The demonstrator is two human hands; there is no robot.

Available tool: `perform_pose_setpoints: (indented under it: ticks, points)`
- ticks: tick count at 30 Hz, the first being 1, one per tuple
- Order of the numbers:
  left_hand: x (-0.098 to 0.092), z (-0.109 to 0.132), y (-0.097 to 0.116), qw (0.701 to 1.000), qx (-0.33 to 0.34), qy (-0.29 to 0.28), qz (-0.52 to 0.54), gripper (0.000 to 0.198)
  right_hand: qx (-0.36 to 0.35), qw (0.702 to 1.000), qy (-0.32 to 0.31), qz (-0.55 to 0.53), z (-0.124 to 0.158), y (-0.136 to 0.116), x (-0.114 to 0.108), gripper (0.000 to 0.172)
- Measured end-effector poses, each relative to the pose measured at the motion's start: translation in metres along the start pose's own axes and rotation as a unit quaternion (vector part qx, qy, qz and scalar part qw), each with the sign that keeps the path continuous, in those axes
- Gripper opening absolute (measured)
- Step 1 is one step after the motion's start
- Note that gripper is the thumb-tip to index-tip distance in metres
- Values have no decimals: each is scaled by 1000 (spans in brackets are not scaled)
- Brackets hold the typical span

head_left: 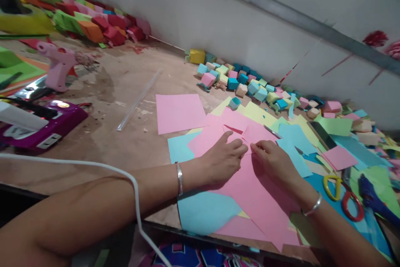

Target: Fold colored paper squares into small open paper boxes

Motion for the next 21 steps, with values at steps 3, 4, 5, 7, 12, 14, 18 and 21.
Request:
perform_pose_setpoints:
  ticks: [3, 4, 5, 7, 12, 14, 18, 21]
  points:
    - [-1, 1, 3, 1000, -7, -13, -10, 15, 31, 999, 19, 20, 0, -3, -1, 26]
    - [-2, 1, 4, 1000, -8, -17, -11, 17, 30, 999, 29, 29, 0, -5, -1, 27]
    - [-4, 1, 5, 1000, -12, -22, -12, 19, 24, 998, 39, 35, 0, -7, -2, 27]
    - [-9, 1, 5, 999, -23, -29, -14, 22, 6, 998, 49, 42, 0, -10, -3, 25]
    - [-22, -1, 0, 998, -15, -56, 13, 23, 13, 998, 40, 39, -1, -12, -5, 24]
    - [-26, -3, -4, 998, -10, -55, 30, 25, 17, 998, 28, 49, -3, -12, -6, 25]
    - [-29, -5, -10, 997, -5, -39, 67, 24, -27, 994, 9, 108, -8, -12, -10, 25]
    - [-27, -6, -12, 996, -33, -24, 74, 23, -52, 987, 18, 148, -11, -9, -15, 27]
Point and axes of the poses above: each hand's wrist, its own z-axis away from the middle knuckle, its own x-axis out of the palm, y = z × x, the point moved 2 cm from there along -z, towards the middle knuckle, and after that the axes turned 15 degrees about z, right-handed, at the moved point
